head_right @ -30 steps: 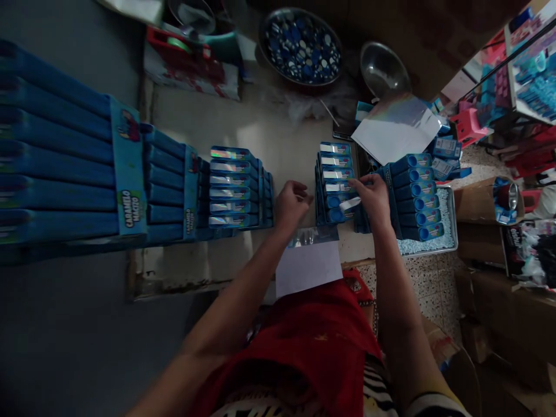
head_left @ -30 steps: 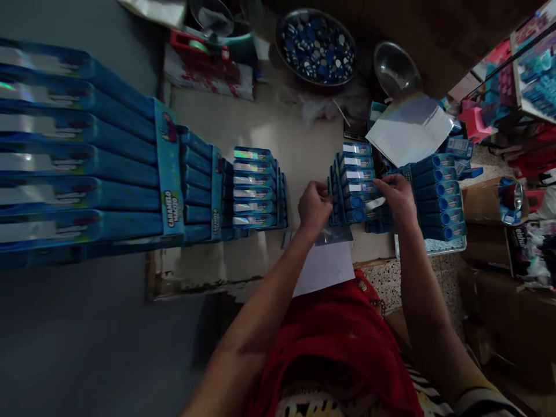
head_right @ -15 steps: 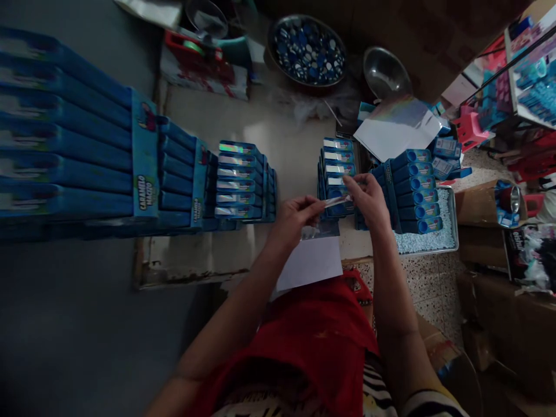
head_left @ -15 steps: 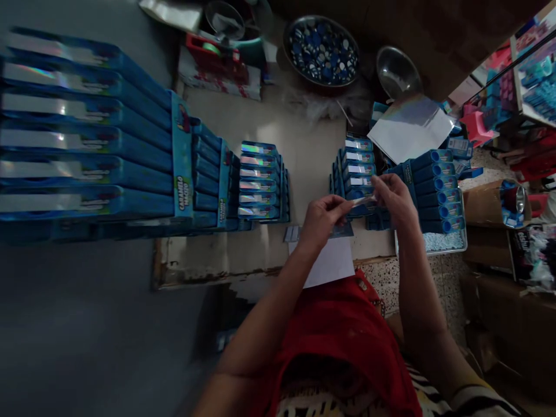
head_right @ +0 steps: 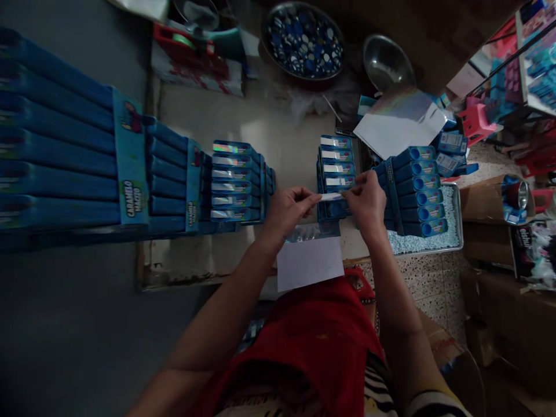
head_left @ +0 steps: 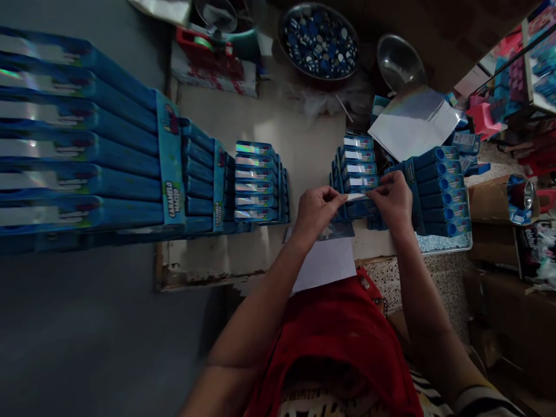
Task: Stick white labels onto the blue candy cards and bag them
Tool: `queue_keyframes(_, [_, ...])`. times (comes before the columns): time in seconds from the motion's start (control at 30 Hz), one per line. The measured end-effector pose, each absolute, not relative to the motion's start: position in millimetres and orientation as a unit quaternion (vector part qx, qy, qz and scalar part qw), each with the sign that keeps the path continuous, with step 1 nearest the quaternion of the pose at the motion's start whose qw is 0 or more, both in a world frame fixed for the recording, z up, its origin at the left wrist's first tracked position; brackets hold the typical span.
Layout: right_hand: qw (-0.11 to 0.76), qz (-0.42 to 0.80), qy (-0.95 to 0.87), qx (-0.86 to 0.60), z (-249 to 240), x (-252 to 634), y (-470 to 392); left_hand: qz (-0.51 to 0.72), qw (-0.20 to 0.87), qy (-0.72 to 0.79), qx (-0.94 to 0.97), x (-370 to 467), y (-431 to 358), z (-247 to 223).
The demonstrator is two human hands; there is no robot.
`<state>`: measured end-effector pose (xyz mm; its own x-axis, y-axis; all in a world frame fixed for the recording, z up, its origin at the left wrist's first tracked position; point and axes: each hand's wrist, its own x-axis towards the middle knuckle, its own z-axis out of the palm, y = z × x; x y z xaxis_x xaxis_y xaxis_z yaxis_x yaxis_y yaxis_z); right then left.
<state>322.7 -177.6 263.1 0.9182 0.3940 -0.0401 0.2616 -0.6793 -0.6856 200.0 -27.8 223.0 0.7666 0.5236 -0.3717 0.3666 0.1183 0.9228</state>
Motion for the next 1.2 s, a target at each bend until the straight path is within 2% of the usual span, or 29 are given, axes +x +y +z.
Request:
queue_keyframes(0.3, [0.314, 0.088, -0.203, -0.923, 259, 324, -170, 0.046, 0.7, 0.345, 0.624, 208, -29, 205])
queue_keyframes(0.47, [0.312, 0.066, -0.188, -0.929, 255, 333, -182, -0.014, 0.797, 0.371, 0.477, 218, -35, 189])
queue_keyframes(0.53, [0.349, 0.107, -0.156, -0.918, 249, 341, -190, -0.038, 0.836, 0.371, 0.402, 222, -41, 184])
queue_keyframes(0.67, [0.445, 0.292, -0.047, -0.845, 233, 359, -193, -0.019, 0.85, 0.405, 0.336, 230, -61, 169])
queue_keyframes(0.77, [0.48, 0.321, -0.01, -0.816, 230, 365, -191, 0.02, 0.804, 0.461, 0.375, 224, -70, 147])
queue_keyframes(0.9, [0.509, 0.223, -0.021, -0.831, 234, 340, -214, 0.079, 0.618, 0.44, 0.647, 179, -53, 106])
queue_keyframes(0.97, [0.521, 0.107, -0.023, -0.847, 229, 307, -238, 0.017, 0.517, 0.343, 0.784, 149, -37, 83])
queue_keyframes(1.03, [0.49, 0.019, -0.033, -0.871, 215, 262, -263, -0.095, 0.431, 0.293, 0.848, 125, -25, 61])
queue_keyframes(1.1, [0.425, 0.082, -0.08, -0.898, 193, 217, -279, -0.174, 0.388, 0.281, 0.861, 110, -23, 46])
queue_keyframes(1.2, [0.338, 0.208, -0.207, -0.894, 155, 168, -275, -0.2, 0.39, 0.277, 0.855, 100, -32, 34])
